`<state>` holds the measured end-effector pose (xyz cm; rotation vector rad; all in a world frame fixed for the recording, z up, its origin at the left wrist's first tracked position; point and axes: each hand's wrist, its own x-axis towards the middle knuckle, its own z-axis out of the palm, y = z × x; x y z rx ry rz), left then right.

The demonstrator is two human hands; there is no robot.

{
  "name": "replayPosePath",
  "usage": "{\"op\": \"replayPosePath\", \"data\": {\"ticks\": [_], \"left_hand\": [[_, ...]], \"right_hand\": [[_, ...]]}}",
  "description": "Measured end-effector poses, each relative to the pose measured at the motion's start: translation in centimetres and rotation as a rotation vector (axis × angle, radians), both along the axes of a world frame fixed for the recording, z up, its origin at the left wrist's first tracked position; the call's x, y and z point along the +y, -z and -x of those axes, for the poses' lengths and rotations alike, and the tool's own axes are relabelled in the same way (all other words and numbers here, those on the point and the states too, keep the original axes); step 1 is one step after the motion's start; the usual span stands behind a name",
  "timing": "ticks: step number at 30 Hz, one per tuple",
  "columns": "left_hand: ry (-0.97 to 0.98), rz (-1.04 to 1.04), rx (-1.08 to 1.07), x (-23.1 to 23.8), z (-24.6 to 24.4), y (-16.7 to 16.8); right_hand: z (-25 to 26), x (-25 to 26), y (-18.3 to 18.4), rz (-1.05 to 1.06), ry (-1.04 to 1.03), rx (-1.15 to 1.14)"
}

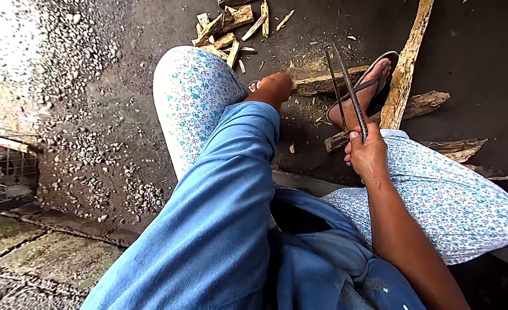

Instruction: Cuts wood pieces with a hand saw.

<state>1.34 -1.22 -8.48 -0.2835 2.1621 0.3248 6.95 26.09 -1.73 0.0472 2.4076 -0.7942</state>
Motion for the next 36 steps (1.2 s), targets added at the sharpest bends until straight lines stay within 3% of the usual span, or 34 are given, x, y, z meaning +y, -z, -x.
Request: {"op": "replayPosePath", "data": {"ticks": [5, 14, 21, 30, 36], "left_hand": [[0.105, 0.027, -0.041, 0.3, 0.2, -0.7], [-0.202, 0.102, 0.201, 0.7, -0.5, 0.6], [-0.082, 0.118, 0.404, 0.3, -0.2, -0.4], [-0.001, 0.149, 0.386, -0.5, 0.5, 0.5], [-0.027, 0.156, 0.322, 0.0, 1.2, 0.5]], "right_hand": [[0.6, -0.3, 0.2, -0.047, -0.03, -0.057], [1.1, -1.6, -0.9, -0.143, -0.072, -0.09], [-0.1, -1.5, -2.5, -0.121, 0.003, -0.109], [-0.4, 0.1, -0.8, -0.139, -0.035, -0.084], [-1.2, 0.7, -1.5, 0.016, 0.108, -0.056]]}}
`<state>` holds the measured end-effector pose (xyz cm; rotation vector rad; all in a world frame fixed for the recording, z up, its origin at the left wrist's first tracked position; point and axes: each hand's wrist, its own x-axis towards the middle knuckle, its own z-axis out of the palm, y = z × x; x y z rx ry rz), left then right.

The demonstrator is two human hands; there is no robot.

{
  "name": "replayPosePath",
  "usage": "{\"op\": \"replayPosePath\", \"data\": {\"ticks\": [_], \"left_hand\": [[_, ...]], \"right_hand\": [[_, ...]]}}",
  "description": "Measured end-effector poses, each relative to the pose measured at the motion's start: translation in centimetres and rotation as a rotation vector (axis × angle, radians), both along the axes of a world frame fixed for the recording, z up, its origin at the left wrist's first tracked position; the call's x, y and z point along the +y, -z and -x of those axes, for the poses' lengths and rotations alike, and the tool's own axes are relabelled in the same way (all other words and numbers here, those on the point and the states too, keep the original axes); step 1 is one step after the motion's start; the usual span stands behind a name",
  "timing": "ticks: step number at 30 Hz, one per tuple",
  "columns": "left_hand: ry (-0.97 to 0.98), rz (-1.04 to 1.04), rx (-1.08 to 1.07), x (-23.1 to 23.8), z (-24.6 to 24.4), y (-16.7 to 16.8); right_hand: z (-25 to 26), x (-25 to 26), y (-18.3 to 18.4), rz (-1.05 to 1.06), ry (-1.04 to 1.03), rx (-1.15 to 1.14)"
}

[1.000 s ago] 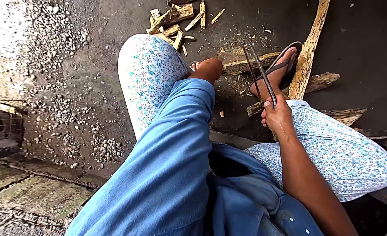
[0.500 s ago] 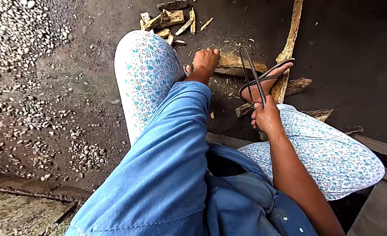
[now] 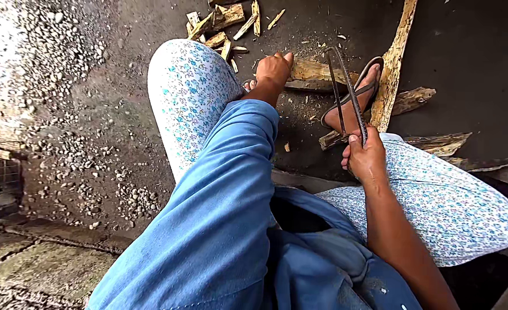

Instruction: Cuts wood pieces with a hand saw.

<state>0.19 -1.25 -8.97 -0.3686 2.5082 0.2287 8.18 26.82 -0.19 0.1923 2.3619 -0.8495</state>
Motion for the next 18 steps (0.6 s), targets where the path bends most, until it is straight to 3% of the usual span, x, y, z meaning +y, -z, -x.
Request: {"op": "replayPosePath", "data": {"ticks": [14, 18], "left_hand": [[-0.023, -0.042, -0.067, 0.3, -0.1, -0.8], [-0.074, -0.103, -0.11, 0.5, -0.4, -0.9]], "right_hand": [[-0.6, -1.0, -0.9, -0.06, -0.042, -0.077], [-1.0, -1.6, -1.2, -0.248, -0.171, -0.031]]}}
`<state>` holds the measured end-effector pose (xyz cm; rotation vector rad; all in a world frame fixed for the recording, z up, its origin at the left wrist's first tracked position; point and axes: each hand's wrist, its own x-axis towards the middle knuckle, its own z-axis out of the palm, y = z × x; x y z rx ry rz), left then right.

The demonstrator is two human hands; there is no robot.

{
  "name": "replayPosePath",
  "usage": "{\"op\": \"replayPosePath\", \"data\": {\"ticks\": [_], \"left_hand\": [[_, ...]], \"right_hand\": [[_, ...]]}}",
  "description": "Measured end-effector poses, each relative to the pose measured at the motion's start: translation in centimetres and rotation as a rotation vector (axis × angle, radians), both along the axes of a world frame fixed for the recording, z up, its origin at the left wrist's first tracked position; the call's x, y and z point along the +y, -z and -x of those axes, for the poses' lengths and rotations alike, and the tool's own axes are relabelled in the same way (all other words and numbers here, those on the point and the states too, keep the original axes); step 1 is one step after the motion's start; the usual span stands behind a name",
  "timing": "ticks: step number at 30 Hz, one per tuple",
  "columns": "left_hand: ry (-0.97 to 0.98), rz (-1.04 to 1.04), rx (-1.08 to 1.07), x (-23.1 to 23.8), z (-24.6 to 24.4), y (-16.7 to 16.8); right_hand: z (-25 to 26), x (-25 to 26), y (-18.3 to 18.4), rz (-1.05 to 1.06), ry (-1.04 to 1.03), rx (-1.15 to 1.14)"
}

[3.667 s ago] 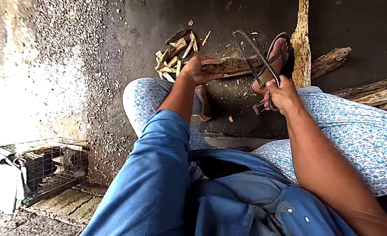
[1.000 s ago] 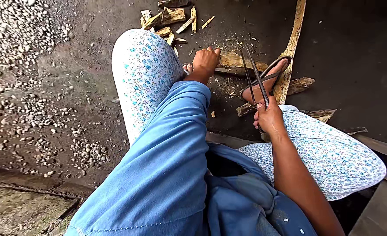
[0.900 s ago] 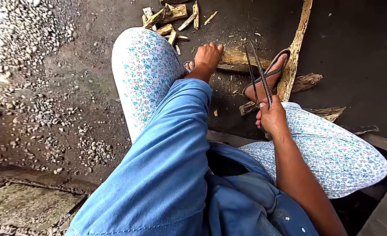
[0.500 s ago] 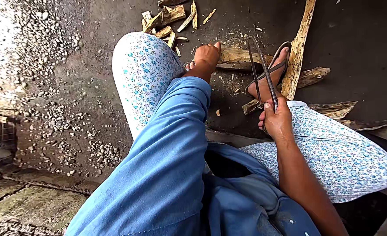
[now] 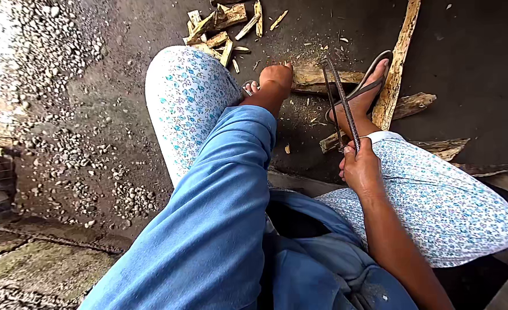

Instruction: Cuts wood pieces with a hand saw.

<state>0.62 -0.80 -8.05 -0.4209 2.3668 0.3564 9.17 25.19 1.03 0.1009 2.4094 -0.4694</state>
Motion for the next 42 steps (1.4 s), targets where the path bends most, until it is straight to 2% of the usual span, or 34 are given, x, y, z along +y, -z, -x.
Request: {"op": "replayPosePath", "data": {"ticks": [4, 7, 9, 12, 15, 17, 22, 24, 26, 30, 32, 34, 38, 40, 42], "left_hand": [[-0.023, -0.004, -0.036, 0.1, -0.5, 0.2], [-0.022, 0.013, -0.033, 0.3, -0.4, 0.1], [-0.025, 0.018, -0.038, 0.1, -0.4, 0.1], [-0.027, -0.002, -0.042, -0.1, 0.1, 0.2], [-0.049, -0.021, -0.045, -0.5, 0.2, 0.4], [-0.05, -0.012, -0.046, -0.4, 0.1, 0.7], [-0.059, 0.019, -0.043, 0.4, -0.4, 0.7], [-0.062, 0.036, -0.048, 0.3, -0.1, 0.4], [-0.06, 0.022, -0.067, 0.3, -0.1, 0.4], [-0.078, -0.01, -0.086, -0.2, 0.3, 0.8], [-0.08, -0.015, -0.094, -0.2, 0.4, 0.8], [-0.071, 0.002, -0.093, -0.6, 0.5, 0.6], [-0.077, 0.004, -0.106, 0.6, 0.0, 0.2], [-0.063, 0.014, -0.097, 0.3, 0.6, -0.1], [-0.063, -0.002, -0.101, 0.4, 0.6, 0.0]], "right_hand": [[3.5, -3.7, 1.5, -0.136, -0.175, 0.051], [7.3, -5.9, 4.6, -0.109, -0.182, 0.054], [7.9, -5.4, 5.9, -0.018, -0.131, 0.036], [5.0, -1.8, 3.8, 0.087, -0.065, -0.024], [1.8, 0.9, 0.3, 0.025, -0.025, -0.079], [2.3, 0.7, 0.3, 0.023, 0.004, -0.097], [9.4, -5.3, 7.9, 0.098, -0.039, -0.012], [10.6, -6.7, 9.4, 0.129, -0.03, 0.018], [9.2, -5.1, 8.1, 0.162, 0.004, -0.034], [3.9, 0.1, 2.1, 0.139, 0.053, -0.131], [3.8, 0.1, 1.3, 0.125, 0.083, -0.148], [6.1, -2.1, 3.1, 0.142, 0.056, -0.137], [12.0, -7.6, 9.9, 0.111, -0.011, -0.002], [12.3, -7.8, 10.4, 0.149, 0.02, 0.02], [10.0, -5.0, 8.2, 0.196, 0.041, -0.047]]}}
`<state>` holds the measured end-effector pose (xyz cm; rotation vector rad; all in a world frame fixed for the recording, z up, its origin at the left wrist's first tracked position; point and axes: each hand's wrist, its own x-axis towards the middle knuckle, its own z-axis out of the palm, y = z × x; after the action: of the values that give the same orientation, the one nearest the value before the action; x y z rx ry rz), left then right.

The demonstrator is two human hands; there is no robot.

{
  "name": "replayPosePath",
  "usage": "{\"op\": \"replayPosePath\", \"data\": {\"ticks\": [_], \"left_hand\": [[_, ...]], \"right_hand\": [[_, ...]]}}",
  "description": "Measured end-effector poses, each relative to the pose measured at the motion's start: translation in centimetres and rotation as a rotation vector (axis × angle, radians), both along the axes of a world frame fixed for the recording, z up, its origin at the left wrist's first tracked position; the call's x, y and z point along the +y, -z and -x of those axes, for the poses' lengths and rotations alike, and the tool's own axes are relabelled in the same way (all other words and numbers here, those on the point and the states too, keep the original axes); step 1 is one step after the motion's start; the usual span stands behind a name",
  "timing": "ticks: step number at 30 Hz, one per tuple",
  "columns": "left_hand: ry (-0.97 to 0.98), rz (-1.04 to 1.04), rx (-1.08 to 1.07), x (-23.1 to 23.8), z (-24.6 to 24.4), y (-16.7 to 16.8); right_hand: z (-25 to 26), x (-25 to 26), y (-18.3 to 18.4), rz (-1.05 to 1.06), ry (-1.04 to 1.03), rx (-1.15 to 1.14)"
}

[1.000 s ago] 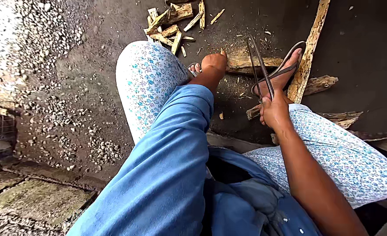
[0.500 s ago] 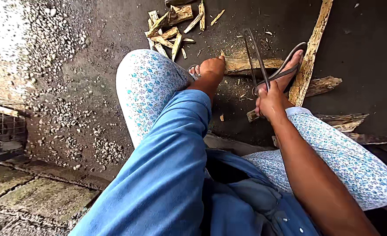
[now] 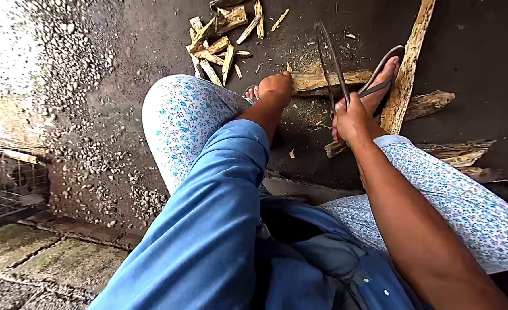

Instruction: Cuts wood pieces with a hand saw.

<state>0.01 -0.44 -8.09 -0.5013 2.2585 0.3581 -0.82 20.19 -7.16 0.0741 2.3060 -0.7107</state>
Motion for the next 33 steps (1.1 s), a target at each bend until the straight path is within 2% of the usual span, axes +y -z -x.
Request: {"op": "replayPosePath", "data": {"ticks": [3, 5, 7, 11, 13, 15, 17, 19, 21, 23, 26, 28, 31, 33], "left_hand": [[-0.004, -0.029, -0.02, -0.8, 0.4, 0.6], [-0.003, -0.051, -0.031, -0.9, 0.5, 0.8], [-0.003, -0.046, -0.048, -1.3, 0.5, 0.8], [-0.029, -0.026, -0.064, -0.3, -0.3, 1.1], [-0.026, -0.002, -0.054, -0.4, -0.1, 0.9], [-0.023, -0.018, -0.055, 0.1, -0.6, 0.8], [-0.033, -0.011, -0.049, -0.8, -0.5, 0.9], [-0.028, -0.018, -0.064, -1.0, -0.3, 1.4], [-0.03, -0.034, -0.073, -1.0, -0.1, 1.8], [-0.028, -0.025, -0.083, -1.4, -0.1, 1.9], [-0.021, -0.026, -0.09, -0.4, -0.7, 1.5], [-0.029, 0.001, -0.073, -0.8, -0.6, 1.1], [-0.04, 0.012, -0.038, 0.3, -0.6, 0.8], [-0.056, 0.046, 0.013, 0.2, -0.9, 0.6]], "right_hand": [[-4.7, 4.8, -5.1, -0.027, -0.004, -0.103], [-5.2, 5.7, -6.6, -0.052, 0.035, -0.137], [-3.3, 4.1, -5.7, -0.033, 0.048, -0.149], [1.3, -0.6, 0.7, -0.061, -0.036, -0.023], [1.6, -2.0, 1.6, -0.063, -0.059, 0.033], [0.5, -0.7, 0.5, -0.032, -0.036, -0.014], [-1.3, 1.2, -2.1, -0.003, -0.045, -0.08], [-4.1, 4.1, -4.6, -0.03, -0.033, -0.113], [-4.8, 5.1, -5.3, -0.07, 0.001, -0.132], [-3.1, 3.2, -3.9, -0.068, -0.024, -0.099], [0.2, -0.5, 1.2, -0.089, -0.116, 0.058], [0.0, -2.2, 2.8, -0.085, -0.11, 0.155], [-1.6, -0.3, 5.0, 0.005, -0.041, 0.244], [-1.7, 0.4, 5.9, 0.162, 0.051, 0.173]]}}
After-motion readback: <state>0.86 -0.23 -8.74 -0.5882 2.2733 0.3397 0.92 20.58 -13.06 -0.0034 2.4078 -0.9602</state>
